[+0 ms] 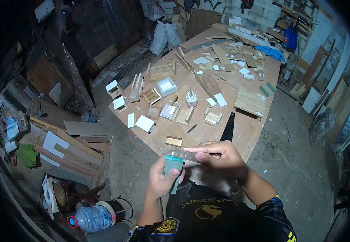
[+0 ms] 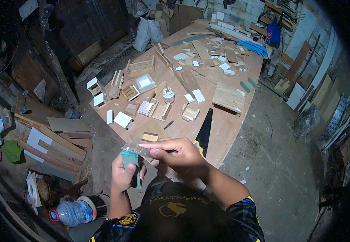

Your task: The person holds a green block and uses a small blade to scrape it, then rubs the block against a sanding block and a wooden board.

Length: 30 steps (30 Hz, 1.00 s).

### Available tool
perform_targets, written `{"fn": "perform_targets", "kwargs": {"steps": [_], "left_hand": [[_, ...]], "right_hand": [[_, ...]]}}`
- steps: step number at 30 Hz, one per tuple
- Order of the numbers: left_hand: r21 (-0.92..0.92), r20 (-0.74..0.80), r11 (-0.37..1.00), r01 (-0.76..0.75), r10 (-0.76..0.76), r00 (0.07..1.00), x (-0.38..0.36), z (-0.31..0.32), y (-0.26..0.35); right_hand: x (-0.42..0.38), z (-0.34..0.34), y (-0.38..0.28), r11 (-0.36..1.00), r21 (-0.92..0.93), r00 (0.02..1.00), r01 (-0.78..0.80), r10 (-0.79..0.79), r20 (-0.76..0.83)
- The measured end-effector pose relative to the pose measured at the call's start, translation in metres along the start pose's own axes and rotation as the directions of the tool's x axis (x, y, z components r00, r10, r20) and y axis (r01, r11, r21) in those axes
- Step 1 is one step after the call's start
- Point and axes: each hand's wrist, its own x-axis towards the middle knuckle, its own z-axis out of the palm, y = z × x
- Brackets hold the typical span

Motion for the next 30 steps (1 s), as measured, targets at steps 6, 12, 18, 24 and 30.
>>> {"fn": "perform_targets", "kwargs": {"steps": [6,12,18,24,30], "left_hand": [[0.038,0.103,0.996,0.084,-0.087,0.991,0.000,-0.002,-0.005],[0.084,0.088,0.994,0.064,-0.071,0.994,0.002,-0.004,-0.010],[0.013,0.067,0.995,0.101,-0.102,0.992,0.004,-0.004,-0.013],[-0.180,-0.136,0.983,0.044,-0.069,0.988,0.011,-0.013,-0.005],[0.187,-0.145,0.980,-0.071,0.099,0.984,0.012,0.003,-0.010]], "right_hand": [[-0.003,0.002,0.004,0.970,0.129,0.978,-0.207,0.207,0.018],[-0.005,0.001,0.004,0.998,-0.060,1.000,-0.007,0.006,-0.016],[-0.014,-0.019,0.008,0.981,-0.067,0.984,-0.180,0.179,-0.022],[-0.034,-0.033,0.020,0.980,0.159,0.957,-0.116,0.153,-0.246],[-0.022,-0.006,0.016,0.997,0.062,0.872,0.054,-0.017,-0.490]]}}
